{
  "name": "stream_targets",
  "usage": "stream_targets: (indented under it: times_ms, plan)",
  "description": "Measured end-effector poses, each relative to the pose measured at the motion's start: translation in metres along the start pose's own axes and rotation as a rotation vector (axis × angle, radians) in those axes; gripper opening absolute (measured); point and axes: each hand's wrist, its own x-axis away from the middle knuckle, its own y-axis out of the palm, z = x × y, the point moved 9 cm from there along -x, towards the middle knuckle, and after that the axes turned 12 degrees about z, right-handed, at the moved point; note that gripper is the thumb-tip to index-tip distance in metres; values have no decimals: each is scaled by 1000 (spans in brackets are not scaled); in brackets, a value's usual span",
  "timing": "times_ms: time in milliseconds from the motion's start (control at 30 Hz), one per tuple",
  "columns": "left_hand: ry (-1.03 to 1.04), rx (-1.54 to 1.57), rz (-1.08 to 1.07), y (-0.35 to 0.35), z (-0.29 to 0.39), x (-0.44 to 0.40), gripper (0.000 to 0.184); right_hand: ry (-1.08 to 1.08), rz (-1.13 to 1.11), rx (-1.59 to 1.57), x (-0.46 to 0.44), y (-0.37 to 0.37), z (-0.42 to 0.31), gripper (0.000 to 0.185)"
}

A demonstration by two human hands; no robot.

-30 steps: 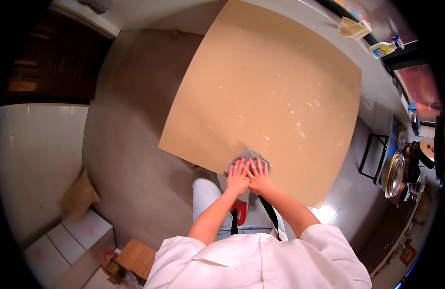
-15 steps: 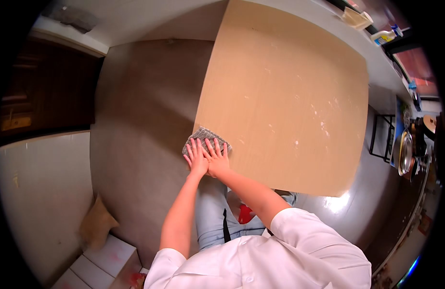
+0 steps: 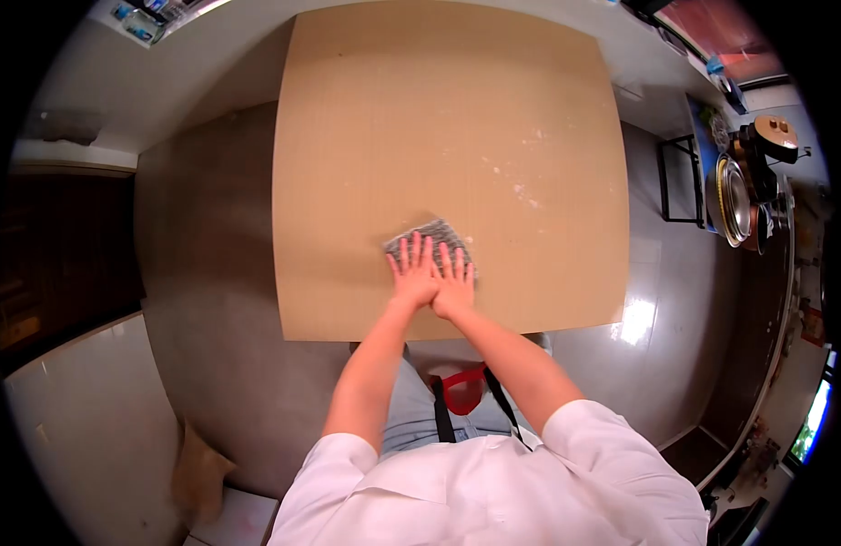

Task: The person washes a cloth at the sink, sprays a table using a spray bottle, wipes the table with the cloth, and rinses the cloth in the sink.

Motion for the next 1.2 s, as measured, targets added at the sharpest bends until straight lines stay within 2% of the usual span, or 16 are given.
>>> stream_targets:
  times_ms: [167,367,467,667,800,867,1000,1033,1100,1200]
  plan:
    - [177,10,-74,57,133,1,64,192,-33,51,31,-11,135,67]
    - [249,49,-97,125,262,19,63,286,-150,75,77,-21,270,68]
    - [247,13,-140,146,311,22,61,307,-196,73,91,-25,323,68]
    - [257,75,51,156,366,-2,59,247,-95,98,77,-42,384,69]
    - [193,92,42,142,356,-25,59,165,-48,53,49,-60,375,64]
    - [119,68,92,127,327,-32,61,112,-54,68,33,-65,354,61]
    - [-46,-89,92,88,239,-37,68,-210,-14,162,-5,-62,262,55]
    - [-82,-102,79,78,215,-34,71,-205,-12,164,-11,-59,241,55]
    - [-130,-116,86,58,168,-24,73,-367,4,170,-19,-53,184,56]
    - [-223,-155,96,30,94,-11,76,-452,3,168,-23,-40,104,54]
